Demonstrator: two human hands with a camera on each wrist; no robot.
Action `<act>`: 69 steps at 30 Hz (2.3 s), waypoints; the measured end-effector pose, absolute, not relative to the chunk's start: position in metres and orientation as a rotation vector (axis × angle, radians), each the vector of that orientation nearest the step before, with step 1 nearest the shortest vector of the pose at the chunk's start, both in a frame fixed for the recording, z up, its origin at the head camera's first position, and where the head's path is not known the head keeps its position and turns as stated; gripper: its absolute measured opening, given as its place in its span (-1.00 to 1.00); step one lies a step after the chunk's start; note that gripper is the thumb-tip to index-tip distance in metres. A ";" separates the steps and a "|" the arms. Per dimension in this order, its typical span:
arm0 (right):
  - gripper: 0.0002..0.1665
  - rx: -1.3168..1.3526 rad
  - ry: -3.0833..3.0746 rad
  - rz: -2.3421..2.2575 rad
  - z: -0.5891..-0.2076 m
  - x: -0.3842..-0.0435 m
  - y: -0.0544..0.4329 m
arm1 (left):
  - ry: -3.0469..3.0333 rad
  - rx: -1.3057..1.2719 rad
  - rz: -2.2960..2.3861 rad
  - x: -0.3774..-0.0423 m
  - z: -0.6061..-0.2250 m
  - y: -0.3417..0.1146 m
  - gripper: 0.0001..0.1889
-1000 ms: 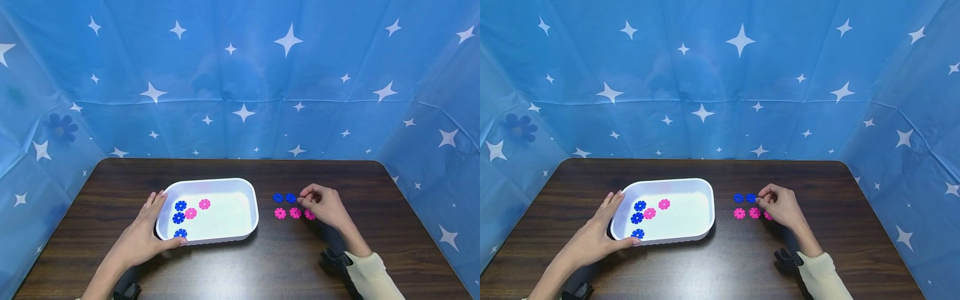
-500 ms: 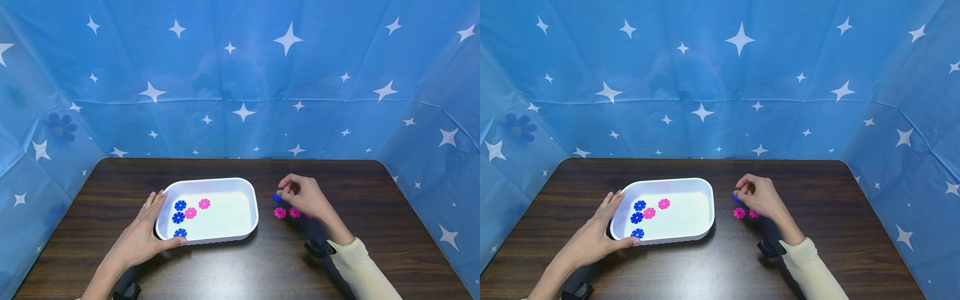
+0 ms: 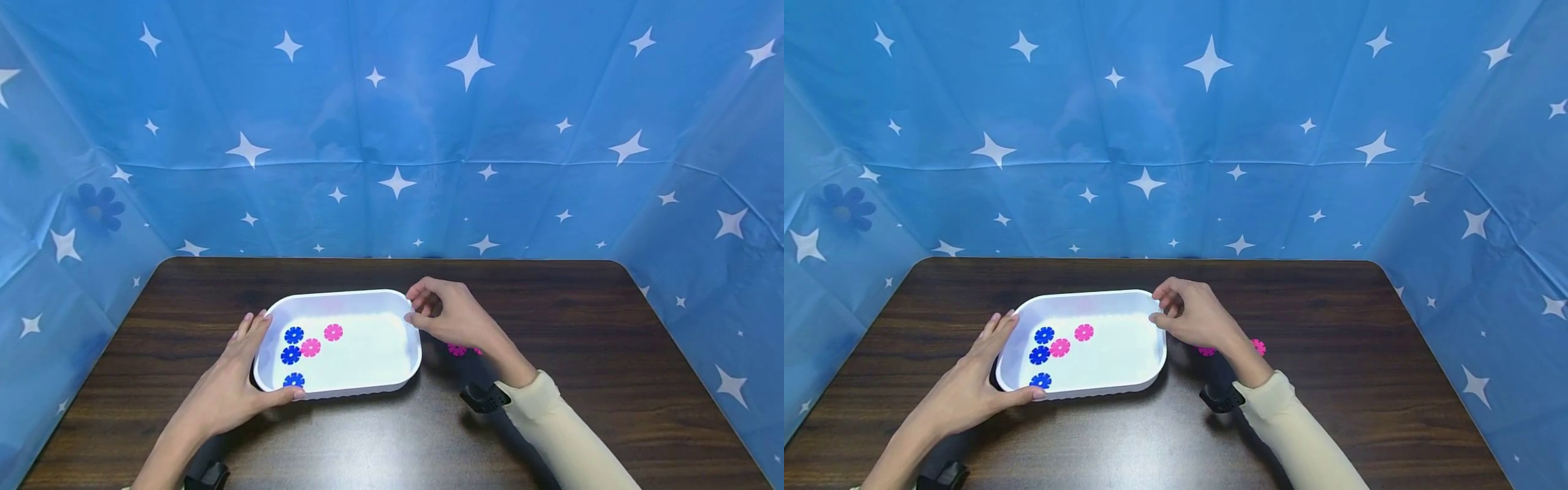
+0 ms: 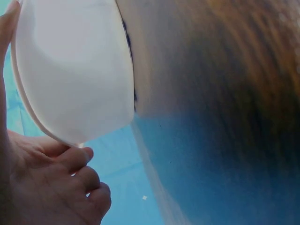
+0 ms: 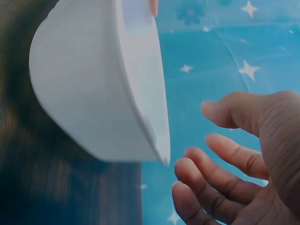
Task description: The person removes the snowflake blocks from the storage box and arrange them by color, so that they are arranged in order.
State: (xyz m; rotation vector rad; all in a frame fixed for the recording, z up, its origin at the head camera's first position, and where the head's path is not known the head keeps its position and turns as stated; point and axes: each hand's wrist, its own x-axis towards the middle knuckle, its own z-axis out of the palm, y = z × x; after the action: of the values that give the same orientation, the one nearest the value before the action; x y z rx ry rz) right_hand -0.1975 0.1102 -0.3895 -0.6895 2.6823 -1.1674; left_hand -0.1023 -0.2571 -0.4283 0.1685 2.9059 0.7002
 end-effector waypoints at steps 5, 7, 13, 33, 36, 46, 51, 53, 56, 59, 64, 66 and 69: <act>-0.58 -0.751 2.649 -1.145 -0.392 -0.197 0.090 | 2.907 0.172 0.697 -0.102 -0.428 -0.257 0.42; -0.55 -0.776 2.619 -1.145 -0.394 -0.196 0.083 | 2.908 0.172 0.697 -0.102 -0.428 -0.257 0.42; -0.42 -0.837 2.497 -1.167 -0.399 -0.193 0.062 | 2.905 0.173 0.703 -0.102 -0.428 -0.257 0.42; -0.11 -0.763 2.412 -1.047 -0.430 -0.190 0.010 | 2.907 0.192 0.709 -0.102 -0.431 -0.259 0.40; -0.10 -0.768 2.419 -1.013 -0.435 -0.191 0.005 | 2.913 0.195 0.710 -0.103 -0.432 -0.258 0.40; -0.20 -0.823 2.463 -0.952 -0.441 -0.194 0.000 | 2.913 0.196 0.713 -0.103 -0.431 -0.258 0.40; -0.28 -0.817 2.455 -0.953 -0.443 -0.194 0.000 | 2.922 0.204 0.713 -0.103 -0.430 -0.257 0.40; -0.33 -0.795 2.455 -0.934 -0.443 -0.194 0.000 | 2.921 0.200 0.717 -0.103 -0.431 -0.258 0.40; -0.43 -0.776 2.463 -0.893 -0.445 -0.194 -0.001 | 2.915 0.193 0.723 -0.103 -0.431 -0.258 0.40; -0.54 -0.774 2.476 -0.871 -0.446 -0.195 -0.001 | 2.911 0.188 0.724 -0.103 -0.432 -0.258 0.41; -0.68 -0.769 2.494 -0.874 -0.446 -0.194 -0.002 | 2.913 0.193 0.725 -0.103 -0.432 -0.258 0.40; -0.70 -0.765 2.502 -0.868 -0.446 -0.194 -0.002 | 2.915 0.194 0.725 -0.102 -0.432 -0.258 0.40; -0.71 -0.773 2.522 -0.853 -0.446 -0.193 -0.002 | 2.916 0.193 0.723 -0.102 -0.431 -0.258 0.40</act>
State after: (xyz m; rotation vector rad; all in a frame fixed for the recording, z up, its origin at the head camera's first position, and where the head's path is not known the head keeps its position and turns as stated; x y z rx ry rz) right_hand -0.1926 -0.0025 -0.4462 -0.7726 2.5218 -0.8534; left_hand -0.1021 -0.2580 -0.4314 0.1934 2.9157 0.7229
